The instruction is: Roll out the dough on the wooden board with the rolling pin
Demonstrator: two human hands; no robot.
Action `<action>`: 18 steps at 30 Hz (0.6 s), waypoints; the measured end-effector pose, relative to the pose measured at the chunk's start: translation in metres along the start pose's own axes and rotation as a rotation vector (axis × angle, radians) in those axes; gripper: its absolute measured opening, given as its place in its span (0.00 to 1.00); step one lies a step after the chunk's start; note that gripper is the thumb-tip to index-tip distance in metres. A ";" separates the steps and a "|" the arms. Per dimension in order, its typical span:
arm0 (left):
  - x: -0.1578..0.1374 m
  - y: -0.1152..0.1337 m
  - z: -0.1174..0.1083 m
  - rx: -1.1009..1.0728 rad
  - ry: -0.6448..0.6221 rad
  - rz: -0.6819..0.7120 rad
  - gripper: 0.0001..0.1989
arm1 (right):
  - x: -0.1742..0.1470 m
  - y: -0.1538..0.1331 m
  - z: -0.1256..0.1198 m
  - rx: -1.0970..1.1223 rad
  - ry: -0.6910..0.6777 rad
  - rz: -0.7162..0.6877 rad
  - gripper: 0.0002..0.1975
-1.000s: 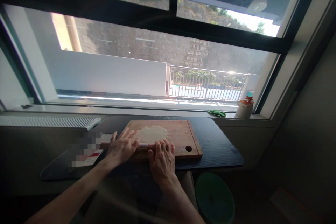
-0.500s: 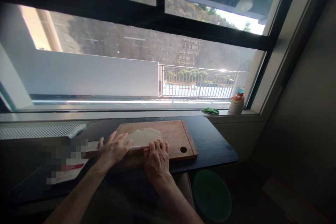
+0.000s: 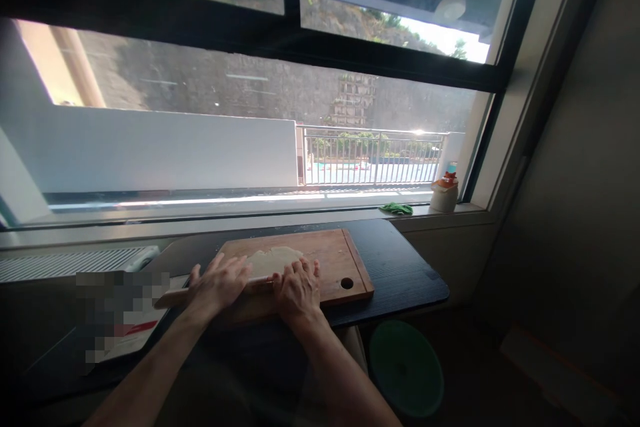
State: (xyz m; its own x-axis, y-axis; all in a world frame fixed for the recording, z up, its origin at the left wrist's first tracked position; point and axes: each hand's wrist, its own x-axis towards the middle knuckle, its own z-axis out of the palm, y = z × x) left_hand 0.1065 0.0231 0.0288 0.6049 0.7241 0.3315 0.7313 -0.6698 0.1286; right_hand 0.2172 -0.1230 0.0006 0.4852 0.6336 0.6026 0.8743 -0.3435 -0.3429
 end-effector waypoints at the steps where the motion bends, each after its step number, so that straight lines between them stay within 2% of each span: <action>1: 0.001 0.000 0.000 0.003 0.001 -0.001 0.26 | 0.003 0.000 0.001 -0.006 -0.007 0.005 0.13; 3: -0.003 -0.001 0.002 0.025 0.034 0.015 0.25 | 0.000 0.000 0.000 -0.005 -0.001 -0.005 0.12; 6: -0.026 -0.005 0.004 0.058 0.119 0.074 0.25 | -0.024 -0.003 -0.007 0.016 0.034 -0.033 0.10; 11: -0.063 -0.012 0.004 0.064 0.195 0.143 0.27 | -0.059 -0.008 -0.019 0.021 0.051 -0.068 0.15; 14: -0.059 -0.010 0.004 0.088 0.199 0.137 0.27 | -0.054 -0.008 -0.018 0.006 0.036 -0.072 0.16; 18: -0.028 -0.001 0.002 0.110 0.124 0.098 0.26 | -0.020 -0.003 -0.008 -0.029 -0.002 -0.035 0.16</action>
State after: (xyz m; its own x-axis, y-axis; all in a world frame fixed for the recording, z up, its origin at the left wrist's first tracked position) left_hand 0.0897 0.0041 0.0171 0.6365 0.6255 0.4512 0.7049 -0.7092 -0.0111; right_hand 0.2051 -0.1404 -0.0046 0.4542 0.6468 0.6127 0.8908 -0.3406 -0.3008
